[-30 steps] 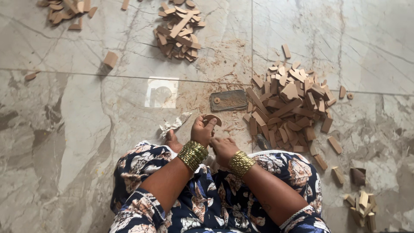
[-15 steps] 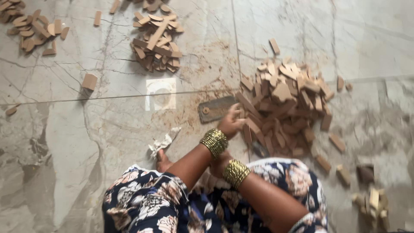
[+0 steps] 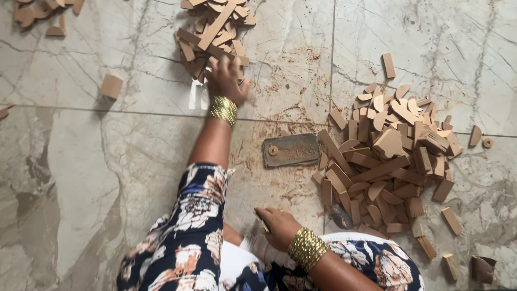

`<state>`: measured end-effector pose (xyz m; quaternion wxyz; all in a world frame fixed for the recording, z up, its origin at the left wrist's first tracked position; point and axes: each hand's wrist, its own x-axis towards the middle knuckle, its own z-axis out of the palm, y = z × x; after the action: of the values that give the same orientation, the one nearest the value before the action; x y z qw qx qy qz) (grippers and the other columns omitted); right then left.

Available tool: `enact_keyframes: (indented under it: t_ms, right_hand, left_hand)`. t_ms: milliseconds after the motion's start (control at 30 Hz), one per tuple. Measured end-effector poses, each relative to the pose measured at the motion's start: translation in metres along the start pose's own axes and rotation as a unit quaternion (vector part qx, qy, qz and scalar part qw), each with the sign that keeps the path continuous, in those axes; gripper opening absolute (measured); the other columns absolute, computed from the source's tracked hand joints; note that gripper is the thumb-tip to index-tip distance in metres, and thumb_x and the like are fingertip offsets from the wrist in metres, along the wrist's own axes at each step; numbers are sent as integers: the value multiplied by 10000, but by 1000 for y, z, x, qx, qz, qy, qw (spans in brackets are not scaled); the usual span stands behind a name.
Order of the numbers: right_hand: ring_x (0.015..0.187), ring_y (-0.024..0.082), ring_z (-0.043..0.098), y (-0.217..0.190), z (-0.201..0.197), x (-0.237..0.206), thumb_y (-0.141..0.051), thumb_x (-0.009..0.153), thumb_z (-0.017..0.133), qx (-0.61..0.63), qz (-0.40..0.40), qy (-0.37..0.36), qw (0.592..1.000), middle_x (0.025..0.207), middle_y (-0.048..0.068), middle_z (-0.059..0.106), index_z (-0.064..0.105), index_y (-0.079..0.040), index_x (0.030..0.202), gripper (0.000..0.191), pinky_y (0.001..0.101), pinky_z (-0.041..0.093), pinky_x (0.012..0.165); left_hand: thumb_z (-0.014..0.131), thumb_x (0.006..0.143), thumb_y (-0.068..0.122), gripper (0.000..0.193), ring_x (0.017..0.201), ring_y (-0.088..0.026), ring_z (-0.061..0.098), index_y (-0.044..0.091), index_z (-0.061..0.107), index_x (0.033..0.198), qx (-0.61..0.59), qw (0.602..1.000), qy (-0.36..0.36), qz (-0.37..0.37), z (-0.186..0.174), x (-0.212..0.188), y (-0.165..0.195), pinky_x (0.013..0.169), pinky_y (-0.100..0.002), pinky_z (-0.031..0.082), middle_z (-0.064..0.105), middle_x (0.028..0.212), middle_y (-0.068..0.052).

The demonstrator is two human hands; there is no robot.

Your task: The person sits on the floor and sorts through a pile of small wooden cut pieces, picking up individual pieces by hand, briefly handling them, and placing them into separate groups on the floor. They continue moving pieces one at a time between piles throughout the episode.

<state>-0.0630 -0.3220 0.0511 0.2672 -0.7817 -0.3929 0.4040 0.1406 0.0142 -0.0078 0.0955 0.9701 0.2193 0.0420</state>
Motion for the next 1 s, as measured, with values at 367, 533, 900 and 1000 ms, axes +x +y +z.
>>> enact_keyframes:
  t_ms: [367, 533, 900, 1000]
  right_hand:
    - [1152, 359, 607, 9, 5, -10, -67, 865, 599, 119, 89, -30, 988, 1253, 172, 633, 490, -114, 1436, 583, 426, 492, 980]
    - [1150, 308, 667, 24, 9, -8, -69, 912, 574, 181, 94, 12, 979, 1224, 140, 698, 523, -110, 1413, 505, 397, 520, 986]
    - [1179, 206, 684, 63, 17, 22, -63, 929, 559, 206, 100, 0, 973, 1207, 81, 751, 491, -120, 1435, 513, 338, 503, 1039]
    - [1188, 202, 678, 76, 23, 29, -46, 913, 558, 198, 102, -1, 975, 1202, 87, 753, 489, -117, 1438, 534, 334, 493, 1037]
  left_hand:
    - [755, 676, 793, 1058, 1526, -442, -16, 341, 391, 1561, 4, 996, -83, -43, -39, 72, -28, 1227, -652, 62, 49, 1689, -146]
    - [775, 627, 793, 1005, 1542, -417, 57, 452, 440, 1511, -9, 990, -120, -76, -46, 53, -36, 1244, -641, 91, 141, 1675, -100]
    - [732, 592, 851, 1023, 1540, -354, 33, 512, 392, 1496, 19, 980, -151, -127, -88, -46, -79, 1215, -623, 82, 140, 1666, -83]
    - [749, 567, 848, 1083, 1529, -339, 4, 502, 350, 1513, 39, 978, -170, -117, -95, -73, -88, 1207, -615, 52, 100, 1664, -58]
